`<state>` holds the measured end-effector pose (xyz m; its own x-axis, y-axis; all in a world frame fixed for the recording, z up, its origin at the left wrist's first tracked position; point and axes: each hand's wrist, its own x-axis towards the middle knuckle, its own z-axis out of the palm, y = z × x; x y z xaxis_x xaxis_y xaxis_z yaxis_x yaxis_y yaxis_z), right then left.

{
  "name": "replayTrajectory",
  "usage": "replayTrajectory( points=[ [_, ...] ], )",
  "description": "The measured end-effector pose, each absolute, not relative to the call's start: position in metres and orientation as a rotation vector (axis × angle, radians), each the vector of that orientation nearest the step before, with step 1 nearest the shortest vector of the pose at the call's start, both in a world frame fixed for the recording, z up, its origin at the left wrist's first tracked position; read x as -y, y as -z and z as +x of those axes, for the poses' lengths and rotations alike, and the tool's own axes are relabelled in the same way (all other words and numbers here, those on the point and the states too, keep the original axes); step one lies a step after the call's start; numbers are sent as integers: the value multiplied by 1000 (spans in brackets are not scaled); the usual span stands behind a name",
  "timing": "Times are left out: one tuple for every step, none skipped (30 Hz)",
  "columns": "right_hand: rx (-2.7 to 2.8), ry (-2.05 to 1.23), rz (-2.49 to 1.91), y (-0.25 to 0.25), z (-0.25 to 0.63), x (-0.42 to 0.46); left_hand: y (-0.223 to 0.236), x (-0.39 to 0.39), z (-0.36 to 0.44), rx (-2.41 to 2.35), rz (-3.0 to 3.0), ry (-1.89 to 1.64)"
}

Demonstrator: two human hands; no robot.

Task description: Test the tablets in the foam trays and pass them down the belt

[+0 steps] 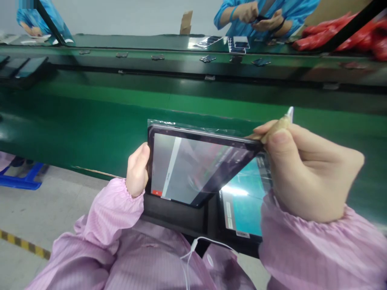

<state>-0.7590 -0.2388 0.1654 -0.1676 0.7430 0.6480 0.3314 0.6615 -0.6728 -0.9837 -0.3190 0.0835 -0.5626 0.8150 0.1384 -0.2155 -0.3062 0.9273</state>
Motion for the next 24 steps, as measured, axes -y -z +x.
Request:
replayTrajectory(
  points=[
    [1753,-516,-839,-164,-759,239,-83,320,-983,-1240,800,-1931],
    [1737,-575,-812,-163,-759,239,-83,320,-982,-1240,787,-1929],
    [1710,-630,-782,-162,-760,239,-83,320,-982,-1238,779,-1926],
    [1676,-678,-750,-160,-761,239,-83,321,-983,-1238,777,-1921],
    [1634,-727,-720,-158,-763,238,-83,321,-983,-1240,785,-1914],
    [1591,-785,-693,-155,-765,236,-82,321,-985,-1243,806,-1907],
    [1547,-857,-665,-151,-766,235,-82,321,-986,-1244,837,-1896],
    [1504,-945,-643,-146,-768,233,-80,322,-987,-1244,874,-1873],
    [1466,-1040,-631,-140,-770,231,-78,322,-989,-1242,914,-1836],
    [1427,-1132,-630,-133,-772,228,-76,322,-990,-1239,951,-1789],
    [1385,-1211,-638,-125,-774,226,-73,322,-991,-1238,978,-1732],
    [1344,-1273,-651,-117,-775,224,-71,322,-991,-1239,994,-1670],
    [1303,-1322,-673,-109,-776,222,-69,322,-991,-1242,1000,-1610],
    [1274,-1360,-698,-102,-776,220,-67,322,-990,-1246,1000,-1561],
    [1262,-1387,-728,-97,-777,218,-65,322,-990,-1254,994,-1527],
    [1270,-1406,-761,-93,-776,217,-65,321,-989,-1263,986,-1507],
    [1294,-1415,-798,-90,-776,216,-65,320,-988,-1273,980,-1499],
    [1323,-1416,-834,-89,-777,214,-65,319,-987,-1282,974,-1504],
    [1348,-1413,-865,-89,-777,212,-65,318,-987,-1289,964,-1520],
    [1366,-1412,-885,-90,-778,209,-65,317,-986,-1293,942,-1547],
    [1373,-1418,-898,-90,-779,205,-65,316,-986,-1295,903,-1577],
    [1372,-1433,-902,-91,-781,200,-65,316,-985,-1299,842,-1603],
    [1367,-1454,-900,-91,-783,194,-65,315,-985,-1304,770,-1615],
    [1361,-1478,-897,-90,-784,188,-65,314,-986,-1314,700,-1616]
  ],
)
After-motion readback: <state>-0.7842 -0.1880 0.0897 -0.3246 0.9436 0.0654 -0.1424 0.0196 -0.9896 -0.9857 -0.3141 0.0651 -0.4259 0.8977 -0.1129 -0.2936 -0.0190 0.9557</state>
